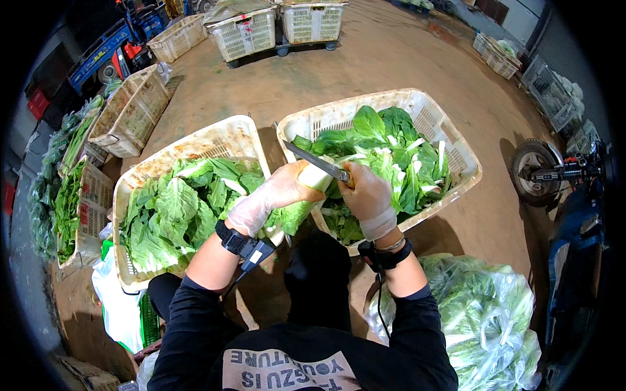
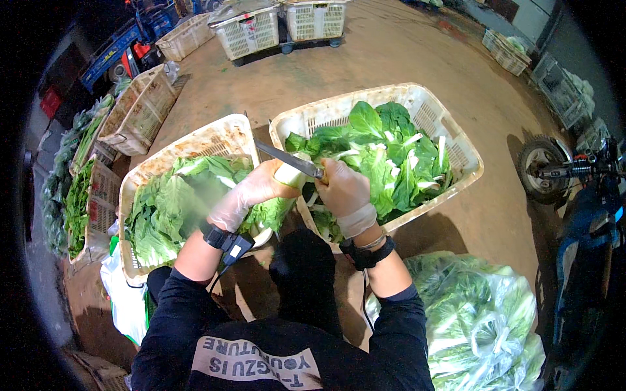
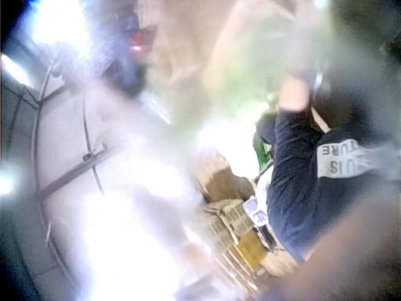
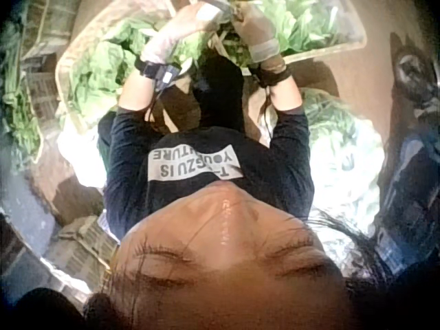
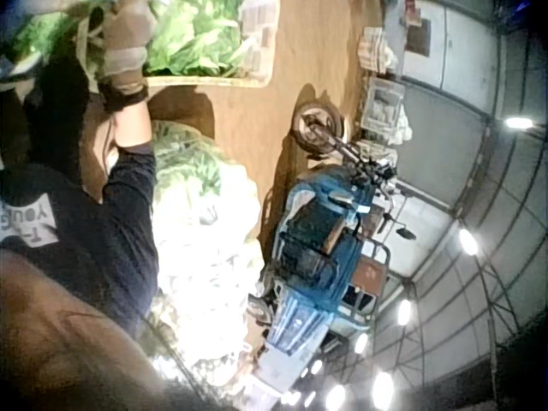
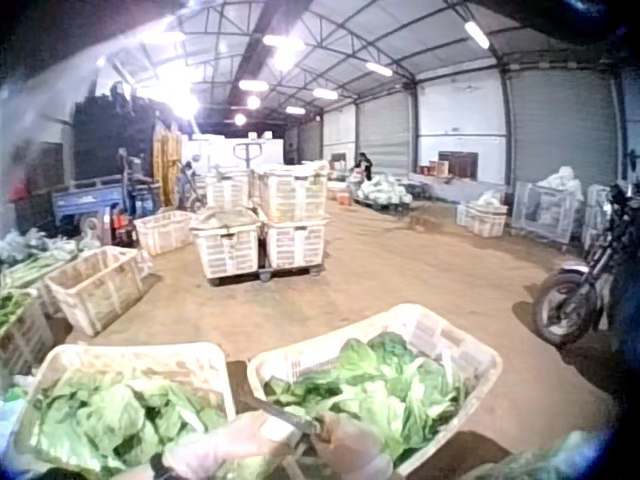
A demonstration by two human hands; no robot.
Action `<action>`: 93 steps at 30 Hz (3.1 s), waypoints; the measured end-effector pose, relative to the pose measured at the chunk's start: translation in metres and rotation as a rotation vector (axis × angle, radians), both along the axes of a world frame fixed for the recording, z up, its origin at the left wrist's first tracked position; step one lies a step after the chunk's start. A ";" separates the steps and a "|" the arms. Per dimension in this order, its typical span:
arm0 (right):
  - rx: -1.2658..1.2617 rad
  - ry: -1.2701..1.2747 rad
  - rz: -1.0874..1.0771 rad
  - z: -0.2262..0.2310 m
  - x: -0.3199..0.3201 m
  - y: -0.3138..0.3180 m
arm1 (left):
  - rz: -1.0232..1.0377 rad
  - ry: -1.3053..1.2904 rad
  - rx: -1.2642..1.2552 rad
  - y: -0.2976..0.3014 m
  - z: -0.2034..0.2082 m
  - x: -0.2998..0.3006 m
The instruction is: The person trims the root ends of leafy vegetables with a knife, removes outer leaves, and places the cleaned vegetables into a plastic bag on a digital scale.
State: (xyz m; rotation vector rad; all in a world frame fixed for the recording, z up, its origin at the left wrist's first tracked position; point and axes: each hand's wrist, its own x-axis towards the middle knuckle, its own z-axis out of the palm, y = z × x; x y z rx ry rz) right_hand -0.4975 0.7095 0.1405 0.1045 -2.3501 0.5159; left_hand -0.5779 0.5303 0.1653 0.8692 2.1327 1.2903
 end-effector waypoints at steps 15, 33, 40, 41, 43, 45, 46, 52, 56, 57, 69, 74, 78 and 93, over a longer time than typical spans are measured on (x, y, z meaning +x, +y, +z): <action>0.057 -0.761 -0.424 -0.109 0.000 0.139 | -0.074 0.299 0.050 -0.023 0.007 0.018; 0.216 -0.944 0.380 -0.035 -0.206 -0.365 | 0.910 -0.307 1.166 -0.369 -0.058 0.163; 0.408 -0.676 1.136 -0.127 -0.254 -0.359 | 0.950 -0.511 1.592 -0.369 -0.017 0.230; -0.097 -1.124 1.011 -0.132 -0.246 -0.351 | 0.803 -0.479 1.612 -0.371 -0.023 0.248; -0.132 -1.306 0.459 -0.139 -0.246 -0.325 | 0.827 -0.396 1.601 -0.371 -0.035 0.327; -0.257 -1.176 0.554 -0.142 -0.258 -0.323 | 0.950 -0.403 1.549 -0.371 -0.025 0.360; -0.254 -1.106 0.619 -0.137 -0.243 -0.319 | 1.060 -0.460 1.490 -0.373 -0.022 0.392; -0.237 -0.765 0.638 -0.082 -0.192 -0.272 | 2.018 -0.527 0.961 -0.406 -0.001 0.546; -0.197 -0.549 0.709 -0.056 -0.183 -0.232 | 1.784 -0.698 -0.690 -0.483 -0.092 0.620; -0.255 -0.438 0.750 -0.047 -0.175 -0.229 | 1.704 -0.707 -0.870 -0.490 -0.089 0.605; -0.732 -0.791 0.646 -0.033 -0.114 -0.174 | 1.610 0.395 -0.809 -0.609 -0.062 0.497; -0.807 -0.828 0.683 -0.041 -0.106 -0.179 | 1.432 0.022 -0.468 -0.584 -0.124 0.508; -0.793 -0.767 0.753 -0.038 -0.108 -0.181 | 1.363 0.301 -0.781 -0.557 -0.141 0.472; -1.116 -0.835 0.522 0.024 -0.024 -0.224 | 1.721 -0.141 -1.166 -0.572 -0.252 0.517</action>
